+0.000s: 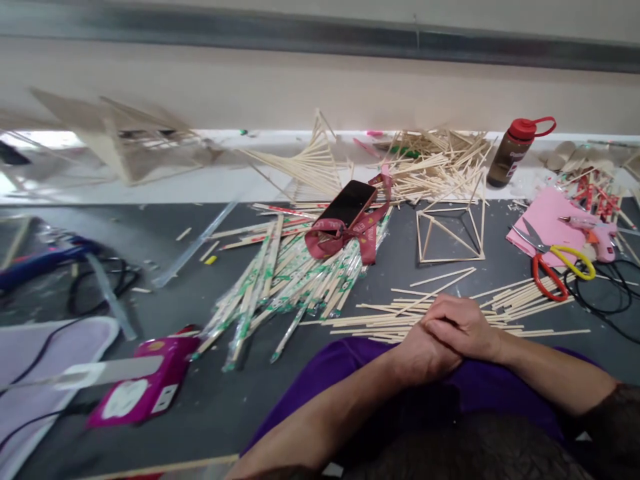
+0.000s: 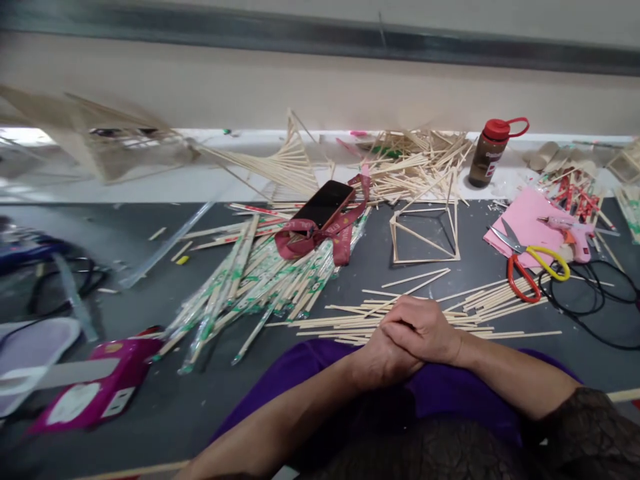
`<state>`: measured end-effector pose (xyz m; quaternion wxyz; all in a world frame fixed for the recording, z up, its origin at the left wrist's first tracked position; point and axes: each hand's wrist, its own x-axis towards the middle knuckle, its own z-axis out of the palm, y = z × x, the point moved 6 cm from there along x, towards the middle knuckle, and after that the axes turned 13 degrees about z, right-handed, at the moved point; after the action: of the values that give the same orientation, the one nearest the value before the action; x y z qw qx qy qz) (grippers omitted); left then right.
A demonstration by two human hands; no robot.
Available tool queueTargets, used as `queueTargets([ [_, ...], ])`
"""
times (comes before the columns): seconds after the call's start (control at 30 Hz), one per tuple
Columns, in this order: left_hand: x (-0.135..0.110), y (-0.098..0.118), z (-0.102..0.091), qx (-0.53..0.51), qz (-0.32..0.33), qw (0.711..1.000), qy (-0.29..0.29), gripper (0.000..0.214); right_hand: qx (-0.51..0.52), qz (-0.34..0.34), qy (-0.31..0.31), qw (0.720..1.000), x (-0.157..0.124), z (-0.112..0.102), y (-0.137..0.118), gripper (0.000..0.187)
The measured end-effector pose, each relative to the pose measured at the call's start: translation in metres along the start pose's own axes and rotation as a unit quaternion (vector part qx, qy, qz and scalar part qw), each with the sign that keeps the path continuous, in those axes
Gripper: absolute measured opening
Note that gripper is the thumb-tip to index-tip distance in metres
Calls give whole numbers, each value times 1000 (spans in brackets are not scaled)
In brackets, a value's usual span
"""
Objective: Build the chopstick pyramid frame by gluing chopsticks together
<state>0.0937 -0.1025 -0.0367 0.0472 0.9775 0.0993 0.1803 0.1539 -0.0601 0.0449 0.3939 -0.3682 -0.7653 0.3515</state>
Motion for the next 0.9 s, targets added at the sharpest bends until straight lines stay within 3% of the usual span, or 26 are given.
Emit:
queueTargets([
  [0.13, 2, -2, -17, -16, 6, 998, 67, 25, 22, 28, 18, 999, 5, -9, -2, 19],
  [0.3, -1, -4, -45, -78, -14, 978, 194, 30, 23, 41, 29, 998, 8, -20, -3, 20],
  [0.47, 4, -11, -74, -115, -20, 974, 195, 30, 20, 83, 47, 995, 6, -24, 10, 18],
  [0.7, 15, -44, -121, -57, -61, 975, 207, 34, 9, 117, 60, 991, 11, -49, 8, 18],
  [0.9, 5, -95, -135, -58, -212, 930, 294, 39, 8, 143, 93, 985, 8, -71, 26, 13],
])
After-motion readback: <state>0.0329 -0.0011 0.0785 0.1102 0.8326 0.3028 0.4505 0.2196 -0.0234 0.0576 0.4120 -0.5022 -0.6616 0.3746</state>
